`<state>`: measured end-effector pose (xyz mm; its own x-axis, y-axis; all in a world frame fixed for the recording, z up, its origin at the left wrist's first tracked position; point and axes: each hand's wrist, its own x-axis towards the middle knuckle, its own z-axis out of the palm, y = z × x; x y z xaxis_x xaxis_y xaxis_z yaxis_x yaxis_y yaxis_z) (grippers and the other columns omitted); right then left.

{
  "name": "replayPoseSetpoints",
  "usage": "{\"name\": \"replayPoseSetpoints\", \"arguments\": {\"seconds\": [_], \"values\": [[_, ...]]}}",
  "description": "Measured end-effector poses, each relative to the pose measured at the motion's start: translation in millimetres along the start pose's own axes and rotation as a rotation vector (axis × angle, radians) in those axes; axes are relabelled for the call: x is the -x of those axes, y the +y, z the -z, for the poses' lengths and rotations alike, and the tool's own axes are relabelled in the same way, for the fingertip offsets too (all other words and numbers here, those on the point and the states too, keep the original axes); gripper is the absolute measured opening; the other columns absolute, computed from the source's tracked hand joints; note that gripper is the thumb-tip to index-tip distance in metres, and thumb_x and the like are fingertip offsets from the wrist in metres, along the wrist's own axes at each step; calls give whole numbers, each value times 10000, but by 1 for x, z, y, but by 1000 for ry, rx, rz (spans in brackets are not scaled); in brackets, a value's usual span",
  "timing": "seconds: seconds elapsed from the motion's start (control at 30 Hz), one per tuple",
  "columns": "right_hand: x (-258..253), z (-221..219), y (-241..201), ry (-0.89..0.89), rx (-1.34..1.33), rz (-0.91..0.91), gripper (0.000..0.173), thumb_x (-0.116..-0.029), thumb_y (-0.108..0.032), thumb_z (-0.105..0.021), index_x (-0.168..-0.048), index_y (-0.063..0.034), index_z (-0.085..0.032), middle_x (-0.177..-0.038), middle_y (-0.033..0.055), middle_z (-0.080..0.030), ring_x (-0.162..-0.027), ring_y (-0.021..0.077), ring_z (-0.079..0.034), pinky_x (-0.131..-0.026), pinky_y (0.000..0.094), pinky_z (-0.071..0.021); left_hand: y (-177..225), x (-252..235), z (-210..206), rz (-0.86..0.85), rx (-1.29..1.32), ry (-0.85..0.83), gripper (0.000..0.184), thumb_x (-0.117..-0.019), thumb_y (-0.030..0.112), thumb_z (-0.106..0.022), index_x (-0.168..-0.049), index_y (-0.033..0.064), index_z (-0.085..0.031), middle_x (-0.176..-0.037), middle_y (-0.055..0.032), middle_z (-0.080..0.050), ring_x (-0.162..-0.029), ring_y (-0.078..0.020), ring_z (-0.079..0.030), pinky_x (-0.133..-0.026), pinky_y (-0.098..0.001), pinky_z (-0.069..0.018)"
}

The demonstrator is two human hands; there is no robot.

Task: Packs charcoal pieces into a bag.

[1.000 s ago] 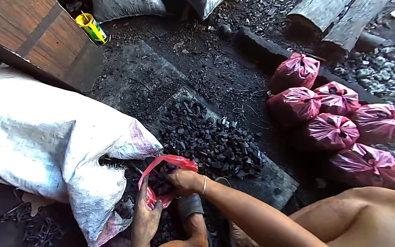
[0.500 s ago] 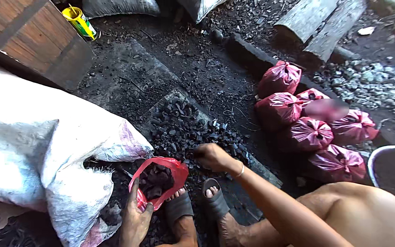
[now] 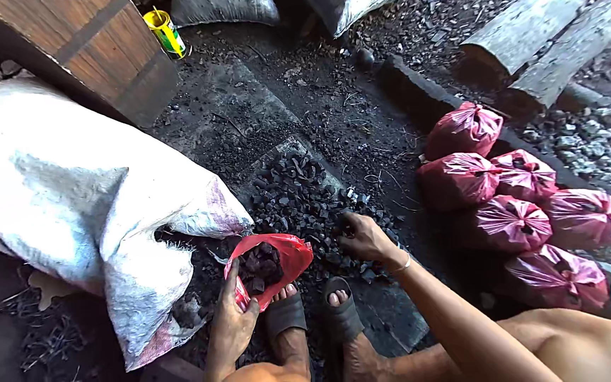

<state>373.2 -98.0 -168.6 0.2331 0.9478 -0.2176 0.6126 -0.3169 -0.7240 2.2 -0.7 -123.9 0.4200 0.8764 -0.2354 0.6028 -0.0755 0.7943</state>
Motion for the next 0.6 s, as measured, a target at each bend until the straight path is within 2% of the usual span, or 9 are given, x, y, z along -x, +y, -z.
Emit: {"name": "replayPoseSetpoints", "arguments": {"seconds": [0.1,0.2,0.27,0.37,0.47,0.6], "values": [[-4,-5,-69,-75,-315,153,369,-926,-292,-738,-1247,-128,-664,-1089,-3,-739,-974,101,-713,-908,367,-619,3,-4,0,-13,14,5,951,-729,111,-721,-1601,188,-349,-1615,-92,-392,-1451,-202,-426,-1145,-434,-430],[-12,-51,-123,-242,-375,215,355,-971,-287,-695,-1286,-128,-663,-1139,32,-734,-1032,134,-704,-963,414,-588,5,-7,1,-33,29,18,942,-728,119,-723,-1596,167,-360,-1615,-102,-390,-1457,-205,-419,-1151,-426,-425],[-26,-90,-133,-304,-302,149,376,-990,-305,-648,-1303,-97,-654,-1168,103,-723,-1092,224,-690,-1009,490,-542,5,-8,2,-48,22,30,938,-730,131,-720,-1595,143,-357,-1618,-107,-386,-1463,-201,-411,-1158,-411,-416],[-41,-124,-135,-277,-64,-117,418,-1011,-360,-567,-1283,-53,-643,-1206,184,-700,-1150,339,-672,-992,578,-530,5,-4,5,-28,-16,31,940,-733,132,-722,-1596,131,-349,-1613,-117,-393,-1454,-214,-424,-1158,-423,-411],[-37,-127,-136,-247,112,-271,382,-1028,-301,-517,-1267,-25,-627,-1236,208,-679,-1158,381,-667,-924,610,-550,3,0,3,-2,-76,29,933,-729,137,-721,-1592,158,-368,-1596,-115,-422,-1439,-226,-449,-1138,-448,-432],[-27,-121,-138,-311,206,-269,336,-1006,-161,-514,-1301,-28,-605,-1248,216,-673,-1137,402,-673,-874,632,-562,-1,-3,0,0,-86,25,927,-740,134,-710,-1597,173,-359,-1605,-101,-411,-1450,-220,-433,-1149,-447,-420]]}}
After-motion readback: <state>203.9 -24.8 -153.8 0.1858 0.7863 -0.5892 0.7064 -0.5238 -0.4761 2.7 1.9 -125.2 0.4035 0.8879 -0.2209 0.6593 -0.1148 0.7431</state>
